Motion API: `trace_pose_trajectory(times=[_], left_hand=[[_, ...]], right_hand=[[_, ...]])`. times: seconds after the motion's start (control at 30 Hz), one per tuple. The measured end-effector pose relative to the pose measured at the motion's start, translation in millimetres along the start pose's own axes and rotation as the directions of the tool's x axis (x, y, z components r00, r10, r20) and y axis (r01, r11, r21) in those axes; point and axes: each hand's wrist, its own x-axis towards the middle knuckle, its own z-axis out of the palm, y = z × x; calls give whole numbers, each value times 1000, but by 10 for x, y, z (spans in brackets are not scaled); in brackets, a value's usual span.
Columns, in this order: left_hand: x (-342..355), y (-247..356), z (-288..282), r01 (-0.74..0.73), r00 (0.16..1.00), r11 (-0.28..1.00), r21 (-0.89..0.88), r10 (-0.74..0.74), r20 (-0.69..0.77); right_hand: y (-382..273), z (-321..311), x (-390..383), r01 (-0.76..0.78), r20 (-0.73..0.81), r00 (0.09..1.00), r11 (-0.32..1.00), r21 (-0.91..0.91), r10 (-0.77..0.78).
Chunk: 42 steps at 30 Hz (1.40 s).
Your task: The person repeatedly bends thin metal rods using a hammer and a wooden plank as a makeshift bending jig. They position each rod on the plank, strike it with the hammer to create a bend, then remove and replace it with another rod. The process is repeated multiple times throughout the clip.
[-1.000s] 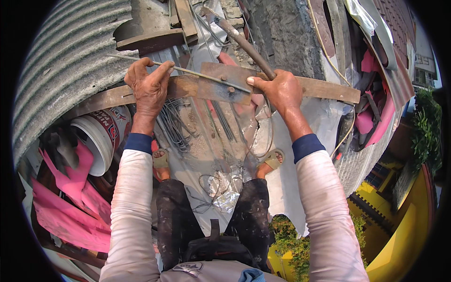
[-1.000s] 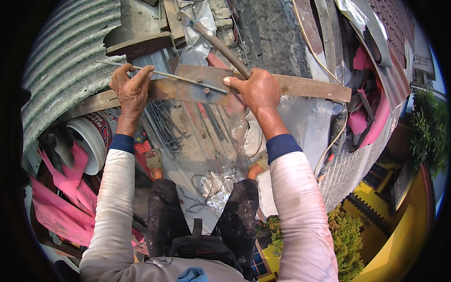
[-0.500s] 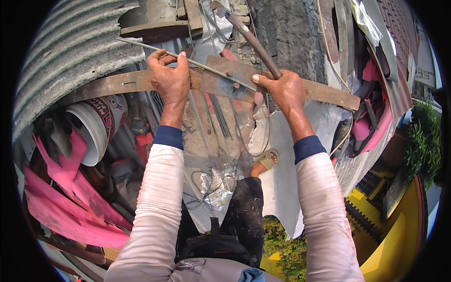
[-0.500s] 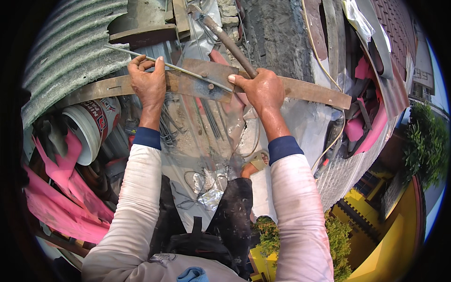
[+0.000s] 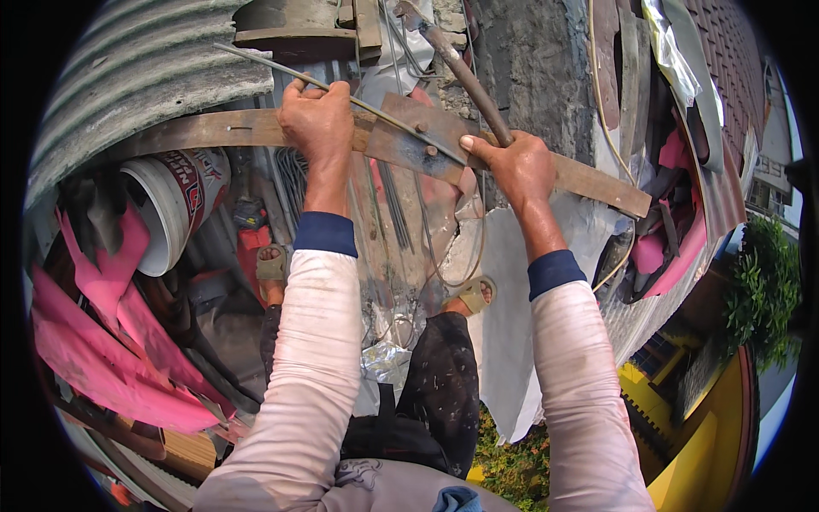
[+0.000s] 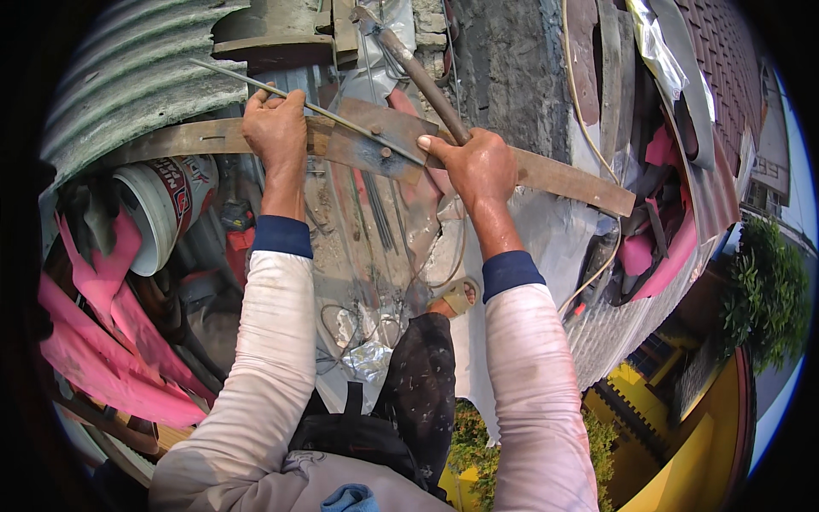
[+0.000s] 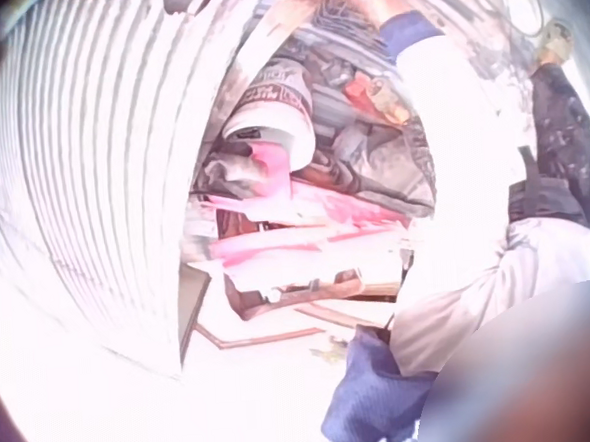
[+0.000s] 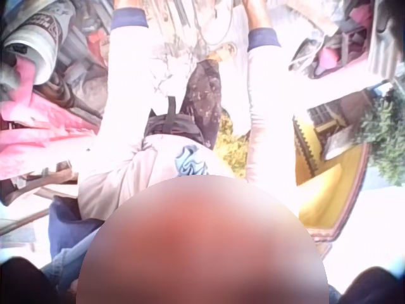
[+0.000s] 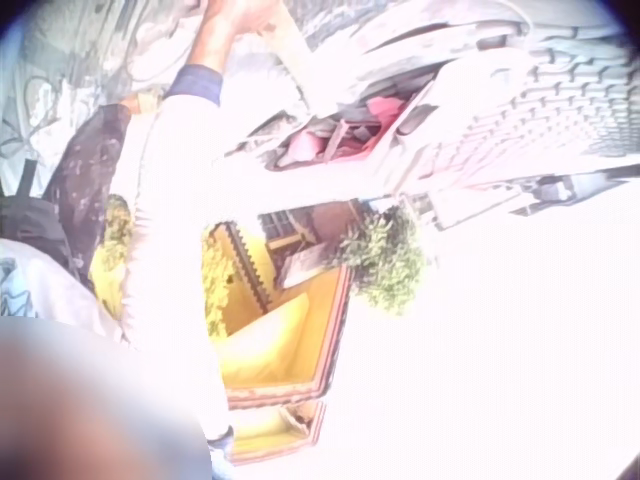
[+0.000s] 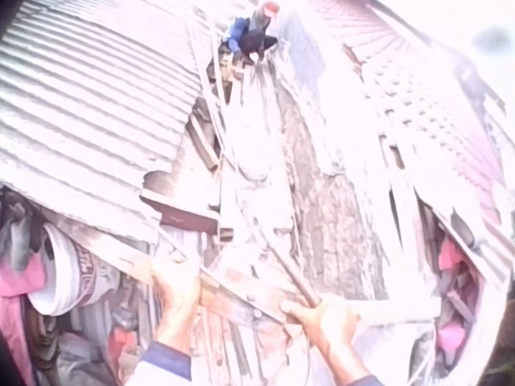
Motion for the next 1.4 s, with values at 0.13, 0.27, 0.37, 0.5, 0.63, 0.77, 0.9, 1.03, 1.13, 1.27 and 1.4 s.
trace_pose_trajectory(times=[0.13, 0.27, 0.37, 0.5, 0.63, 0.77, 0.9, 1.03, 1.13, 1.27, 1.4], left_hand=[[-41, -44, 110, -123, 971, 949, 291, 176, -164], [-54, -126, 217, -194, 927, 893, 406, 303, -223], [-14, -152, 292, -194, 904, 868, 457, 339, -260], [-3, -139, 339, -199, 892, 851, 486, 362, -269], [-18, -111, 345, -197, 894, 857, 475, 356, -272], [-29, -118, 325, -192, 898, 852, 486, 353, -264], [-33, -138, 326, -168, 905, 847, 505, 336, -262], [-22, -141, 357, -151, 898, 834, 530, 340, -279], [-9, -141, 361, -164, 883, 801, 576, 379, -276], [0, -162, 361, -212, 860, 782, 587, 435, -268], [-11, -189, 365, -196, 879, 801, 565, 399, -261]], right_hand=[[-12, -9, -7, 8, -3, 1000, 1000, 27, -8], [-7, 0, -15, 10, -6, 1000, 1000, -4, -10], [-1, 14, -27, 13, -16, 1000, 1000, 5, -13], [16, 39, -39, 25, -41, 999, 1000, 14, -25], [32, 55, -34, 51, -68, 996, 999, 10, -50], [40, 53, -44, 47, -55, 997, 999, -9, -47], [44, 48, -65, 55, -56, 997, 997, 53, -52], [59, 71, -46, 67, -54, 996, 997, 40, -65], [158, 23, -40, 121, -9, 993, 991, 53, -121], [618, -384, 16, 117, -10, 993, 969, 216, -117], [1219, -998, 213, 228, -57, 973, 968, 102, -223]])
